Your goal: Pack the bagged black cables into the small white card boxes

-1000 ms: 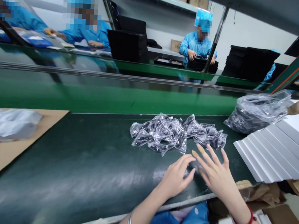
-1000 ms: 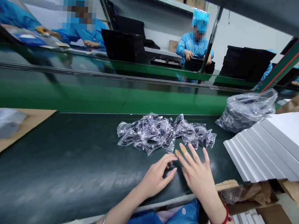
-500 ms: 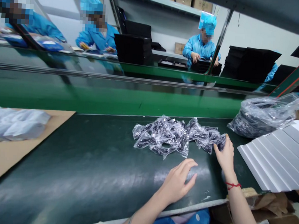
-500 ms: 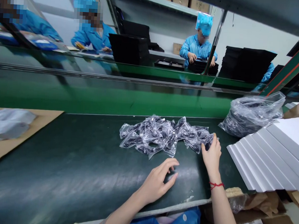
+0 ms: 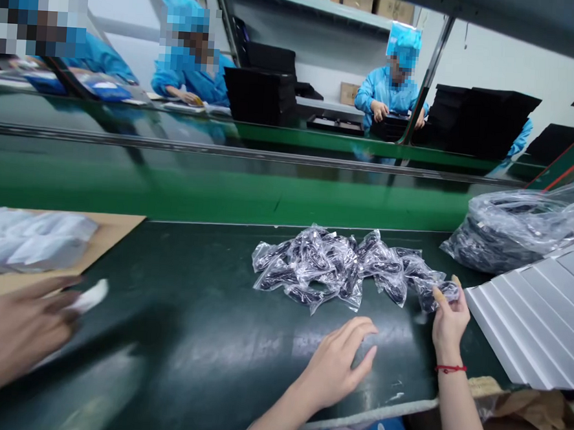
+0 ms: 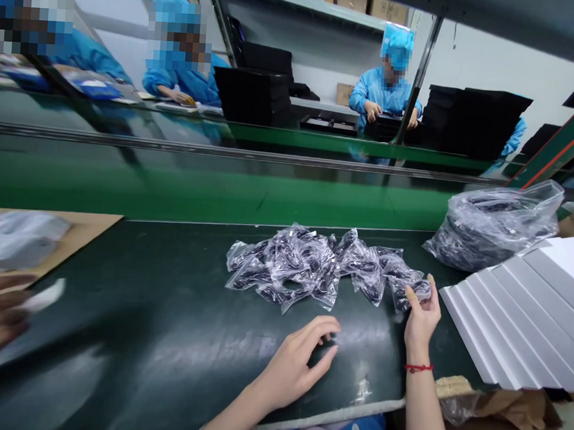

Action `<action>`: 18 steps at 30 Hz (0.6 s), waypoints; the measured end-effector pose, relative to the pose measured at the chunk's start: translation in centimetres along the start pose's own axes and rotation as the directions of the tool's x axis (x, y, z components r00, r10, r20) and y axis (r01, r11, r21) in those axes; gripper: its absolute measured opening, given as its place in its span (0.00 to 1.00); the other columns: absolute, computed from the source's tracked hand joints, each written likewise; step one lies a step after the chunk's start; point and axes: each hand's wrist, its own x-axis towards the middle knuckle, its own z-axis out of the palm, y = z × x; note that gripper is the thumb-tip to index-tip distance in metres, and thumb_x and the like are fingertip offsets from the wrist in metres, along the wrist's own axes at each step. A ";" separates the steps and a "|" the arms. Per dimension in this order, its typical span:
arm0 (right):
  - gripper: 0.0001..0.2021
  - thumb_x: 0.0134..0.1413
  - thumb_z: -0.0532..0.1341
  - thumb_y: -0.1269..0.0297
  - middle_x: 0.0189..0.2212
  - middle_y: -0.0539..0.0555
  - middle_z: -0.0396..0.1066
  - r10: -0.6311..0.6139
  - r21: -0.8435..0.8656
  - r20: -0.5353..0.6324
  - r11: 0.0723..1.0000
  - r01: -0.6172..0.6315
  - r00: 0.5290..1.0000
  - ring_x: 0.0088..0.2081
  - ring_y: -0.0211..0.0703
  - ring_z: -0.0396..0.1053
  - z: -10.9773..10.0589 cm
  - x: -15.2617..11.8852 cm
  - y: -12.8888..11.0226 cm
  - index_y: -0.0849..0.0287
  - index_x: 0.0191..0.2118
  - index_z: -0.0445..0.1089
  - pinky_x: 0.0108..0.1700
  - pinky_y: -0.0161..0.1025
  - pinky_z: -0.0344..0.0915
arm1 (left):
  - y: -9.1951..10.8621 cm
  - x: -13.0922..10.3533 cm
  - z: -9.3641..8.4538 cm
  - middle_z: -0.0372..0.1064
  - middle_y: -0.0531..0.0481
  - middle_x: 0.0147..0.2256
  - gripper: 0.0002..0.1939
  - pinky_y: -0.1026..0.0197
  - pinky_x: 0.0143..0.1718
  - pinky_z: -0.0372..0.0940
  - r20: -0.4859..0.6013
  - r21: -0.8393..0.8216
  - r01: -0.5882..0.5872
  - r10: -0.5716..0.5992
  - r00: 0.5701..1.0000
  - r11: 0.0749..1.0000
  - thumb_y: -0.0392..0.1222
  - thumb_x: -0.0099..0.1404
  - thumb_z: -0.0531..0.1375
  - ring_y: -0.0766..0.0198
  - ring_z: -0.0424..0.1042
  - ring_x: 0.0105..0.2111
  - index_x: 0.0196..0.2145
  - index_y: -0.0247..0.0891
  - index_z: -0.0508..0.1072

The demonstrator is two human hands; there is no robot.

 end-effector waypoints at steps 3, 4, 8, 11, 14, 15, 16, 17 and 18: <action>0.35 0.40 0.71 0.50 0.47 0.61 0.73 0.088 0.074 0.100 0.993 -0.095 0.991 0.49 0.51 0.72 -0.2 -0.1 -0.1 0.62 0.55 0.69 0.59 0.55 0.63 | -0.6 -0.9 -1.7 0.73 0.45 0.46 0.10 0.59 0.46 0.72 -0.041 0.071 -0.014 0.017 0.999 0.997 0.38 0.71 0.52 0.59 0.75 0.46 0.49 0.43 0.63; 0.31 0.40 0.71 0.50 0.45 0.61 0.74 0.106 0.088 0.138 0.989 -0.119 0.985 0.47 0.52 0.73 -0.2 -0.3 -0.2 0.62 0.51 0.71 0.57 0.56 0.65 | -1.3 -1.5 -2.8 0.73 0.45 0.46 0.09 0.59 0.47 0.72 -0.068 0.108 0.001 0.006 0.998 0.994 0.39 0.71 0.52 0.60 0.75 0.47 0.49 0.43 0.64; 0.23 0.42 0.71 0.51 0.43 0.60 0.74 0.103 0.131 0.255 0.981 -0.140 0.962 0.49 0.53 0.72 0.2 -1.0 -0.4 0.61 0.43 0.74 0.58 0.57 0.63 | -6.6 -4.8 -9.5 0.73 0.43 0.46 0.12 0.53 0.50 0.71 -0.229 0.335 0.223 -0.150 0.962 0.915 0.45 0.71 0.51 0.56 0.75 0.47 0.49 0.42 0.66; 0.20 0.48 0.68 0.50 0.44 0.59 0.74 0.052 0.174 0.315 0.978 -0.112 0.948 0.52 0.51 0.70 0.3 -1.2 -0.8 0.57 0.44 0.72 0.61 0.57 0.60 | -10.8 -8.0 -15.9 0.69 0.32 0.51 0.22 0.38 0.56 0.64 -0.331 0.520 0.526 -0.409 0.850 0.673 0.52 0.69 0.48 0.41 0.69 0.54 0.49 0.34 0.67; 0.17 0.51 0.65 0.47 0.33 0.52 0.72 0.007 0.213 0.329 0.974 -0.082 0.944 0.47 0.48 0.72 0.0 -1.1 -1.1 0.52 0.41 0.70 0.57 0.57 0.64 | -13.1 -11.2 -21.2 0.57 0.31 0.62 0.29 0.26 0.52 0.59 -0.462 0.598 0.753 -0.651 0.603 0.273 0.59 0.68 0.45 0.32 0.55 0.62 0.58 0.38 0.61; 0.17 0.52 0.65 0.45 0.29 0.50 0.69 -0.002 0.225 0.333 0.971 -0.078 0.943 0.44 0.47 0.72 -0.2 -1.1 -1.3 0.51 0.40 0.69 0.54 0.56 0.66 | -13.5 -12.2 -22.4 0.55 0.33 0.63 0.30 0.25 0.52 0.58 -0.484 0.590 0.785 -0.694 0.533 0.191 0.60 0.69 0.44 0.32 0.54 0.63 0.60 0.41 0.59; 0.17 0.52 0.64 0.44 0.26 0.48 0.66 -0.008 0.238 0.337 0.968 -0.077 0.942 0.41 0.45 0.73 -0.4 -1.1 -1.4 0.50 0.40 0.68 0.50 0.54 0.68 | -13.8 -12.9 -23.4 0.55 0.33 0.64 0.31 0.25 0.52 0.57 -0.500 0.576 0.807 -0.724 0.476 0.133 0.61 0.69 0.43 0.33 0.53 0.64 0.61 0.42 0.56; 0.17 0.51 0.64 0.44 0.24 0.46 0.62 -0.013 0.252 0.339 0.965 -0.077 0.941 0.37 0.43 0.72 -0.6 -1.0 -1.5 0.49 0.39 0.67 0.46 0.51 0.70 | -14.1 -13.5 -24.1 0.58 0.33 0.62 0.31 0.27 0.52 0.57 -0.509 0.559 0.824 -0.747 0.428 0.091 0.62 0.69 0.41 0.34 0.55 0.63 0.62 0.41 0.56; 0.17 0.51 0.64 0.43 0.23 0.45 0.59 -0.016 0.266 0.339 0.961 -0.079 0.941 0.33 0.40 0.70 -0.8 -1.0 -1.7 0.48 0.39 0.66 0.42 0.47 0.71 | -14.4 -13.7 -24.7 0.61 0.33 0.60 0.32 0.29 0.52 0.58 -0.516 0.542 0.838 -0.764 0.387 0.058 0.62 0.69 0.40 0.35 0.58 0.62 0.61 0.40 0.57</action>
